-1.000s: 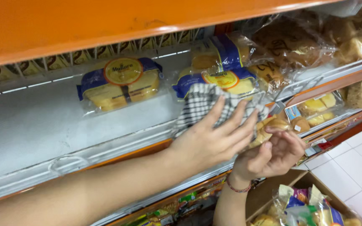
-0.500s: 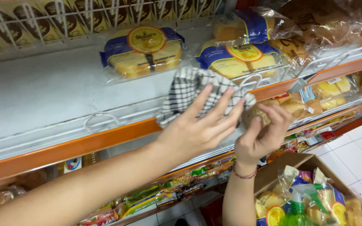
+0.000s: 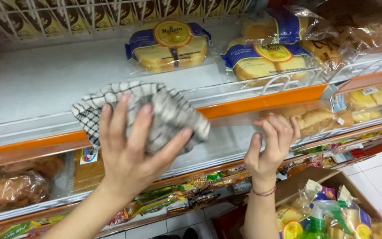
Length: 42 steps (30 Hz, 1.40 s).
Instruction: The person sprays a cleaning solution on a shelf, wipes the shelf and packaged food items with a cloth, and scans a food package with a handheld scanner.
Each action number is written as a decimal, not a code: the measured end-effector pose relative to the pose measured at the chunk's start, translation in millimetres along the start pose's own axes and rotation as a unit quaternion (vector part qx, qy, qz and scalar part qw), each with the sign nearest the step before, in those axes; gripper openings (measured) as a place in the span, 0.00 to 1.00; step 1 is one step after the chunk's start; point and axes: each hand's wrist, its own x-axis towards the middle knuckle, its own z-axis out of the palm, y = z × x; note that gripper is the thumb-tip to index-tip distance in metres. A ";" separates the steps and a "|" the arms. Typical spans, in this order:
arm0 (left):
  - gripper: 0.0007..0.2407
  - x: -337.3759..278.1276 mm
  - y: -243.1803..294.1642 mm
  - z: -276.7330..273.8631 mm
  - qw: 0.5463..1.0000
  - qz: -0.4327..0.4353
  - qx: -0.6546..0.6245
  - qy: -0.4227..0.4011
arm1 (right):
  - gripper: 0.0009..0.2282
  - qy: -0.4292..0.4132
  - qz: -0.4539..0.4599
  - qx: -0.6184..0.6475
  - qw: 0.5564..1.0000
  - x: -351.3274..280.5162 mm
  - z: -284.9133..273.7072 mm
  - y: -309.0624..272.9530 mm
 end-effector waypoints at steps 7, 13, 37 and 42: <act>0.15 22.1 42.4 4.3 0.996 -0.007 0.069 -0.052 | 0.08 0.016 0.008 0.025 1.000 -6.4 5.8 11.1; 0.13 46.4 72.7 32.3 0.998 0.007 0.026 -0.061 | 0.09 0.064 0.008 0.087 0.994 -3.0 9.9 18.0; 0.12 122.5 186.2 155.3 0.979 0.086 -0.186 -0.005 | 0.17 0.257 0.159 0.153 0.941 0.6 -27.2 80.1; 0.14 117.3 171.5 139.7 0.982 0.079 -0.172 -0.021 | 0.19 0.227 0.148 0.152 0.951 -0.9 -25.4 74.1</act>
